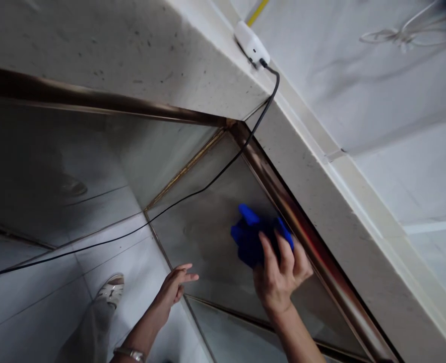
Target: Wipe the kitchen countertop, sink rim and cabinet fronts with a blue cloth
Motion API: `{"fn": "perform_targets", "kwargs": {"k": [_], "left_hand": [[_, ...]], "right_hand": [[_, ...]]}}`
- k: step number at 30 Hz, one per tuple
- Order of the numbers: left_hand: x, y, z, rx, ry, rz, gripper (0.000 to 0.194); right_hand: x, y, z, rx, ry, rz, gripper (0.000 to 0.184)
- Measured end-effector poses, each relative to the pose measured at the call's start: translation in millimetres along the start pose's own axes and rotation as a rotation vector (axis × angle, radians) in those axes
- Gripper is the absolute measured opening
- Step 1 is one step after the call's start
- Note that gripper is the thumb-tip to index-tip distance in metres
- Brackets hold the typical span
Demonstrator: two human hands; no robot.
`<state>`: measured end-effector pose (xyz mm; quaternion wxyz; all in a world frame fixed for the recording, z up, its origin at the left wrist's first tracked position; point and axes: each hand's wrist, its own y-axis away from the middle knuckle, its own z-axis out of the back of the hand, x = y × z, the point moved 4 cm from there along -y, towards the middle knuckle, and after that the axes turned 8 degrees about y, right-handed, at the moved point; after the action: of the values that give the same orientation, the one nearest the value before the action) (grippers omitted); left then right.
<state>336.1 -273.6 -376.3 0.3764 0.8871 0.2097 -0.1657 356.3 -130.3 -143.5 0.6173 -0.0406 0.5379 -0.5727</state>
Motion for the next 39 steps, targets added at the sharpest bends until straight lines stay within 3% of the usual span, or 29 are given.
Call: {"fn": "perform_targets", "kwargs": {"k": [1, 3, 7, 10, 14, 21, 25, 28, 30, 33, 36, 39], "left_hand": [[0.0, -0.5, -0.7, 0.005, 0.002, 0.0, 0.078], [-0.5, -1.0, -1.4, 0.0, 0.004, 0.006, 0.079], [-6.5, -0.3, 1.2, -0.052, 0.016, 0.002, 0.086], [-10.6, 0.2, 7.0, -0.079, 0.039, -0.01, 0.086], [-8.8, -2.7, 16.7, -0.082, 0.084, -0.05, 0.083], [-2.8, -6.1, 14.6, -0.073, 0.099, -0.092, 0.069], [-3.8, -6.3, 6.5, -0.066, 0.14, -0.076, 0.067], [-4.0, -8.2, 3.9, -0.076, 0.136, -0.031, 0.073], [-3.7, -9.7, 3.1, -0.079, 0.144, -0.015, 0.077], [-2.4, -11.9, 3.0, -0.091, 0.157, -0.008, 0.076], [-1.6, -12.9, 3.6, -0.1, 0.16, -0.003, 0.073], [-2.3, -11.4, 5.4, -0.108, 0.161, -0.009, 0.069]], "right_hand": [[6.7, -10.9, -10.1, 0.01, -0.004, -0.016, 0.049], [26.9, -23.7, -36.9, 0.15, -0.098, 0.023, 0.048], [76.7, -18.0, -78.6, 0.452, -0.324, 0.212, 0.042], [102.0, -2.6, -84.6, 0.494, -0.365, 0.286, 0.045], [115.0, 26.8, -73.9, 0.531, -0.424, 0.381, 0.042], [87.9, 96.8, -31.5, 0.523, -0.476, 0.47, 0.045], [38.1, 140.7, 2.7, 0.4, -0.432, 0.398, 0.035], [-7.4, 156.9, 22.7, 0.331, -0.266, 0.341, 0.041], [-27.3, 148.2, 28.2, 0.279, -0.134, 0.311, 0.039], [-30.9, 101.5, 25.8, 0.081, 0.001, 0.158, 0.033], [-10.1, 36.0, 9.7, -0.072, 0.062, -0.053, 0.03], [17.6, -23.6, -13.3, -0.134, 0.073, -0.138, 0.033]]}}
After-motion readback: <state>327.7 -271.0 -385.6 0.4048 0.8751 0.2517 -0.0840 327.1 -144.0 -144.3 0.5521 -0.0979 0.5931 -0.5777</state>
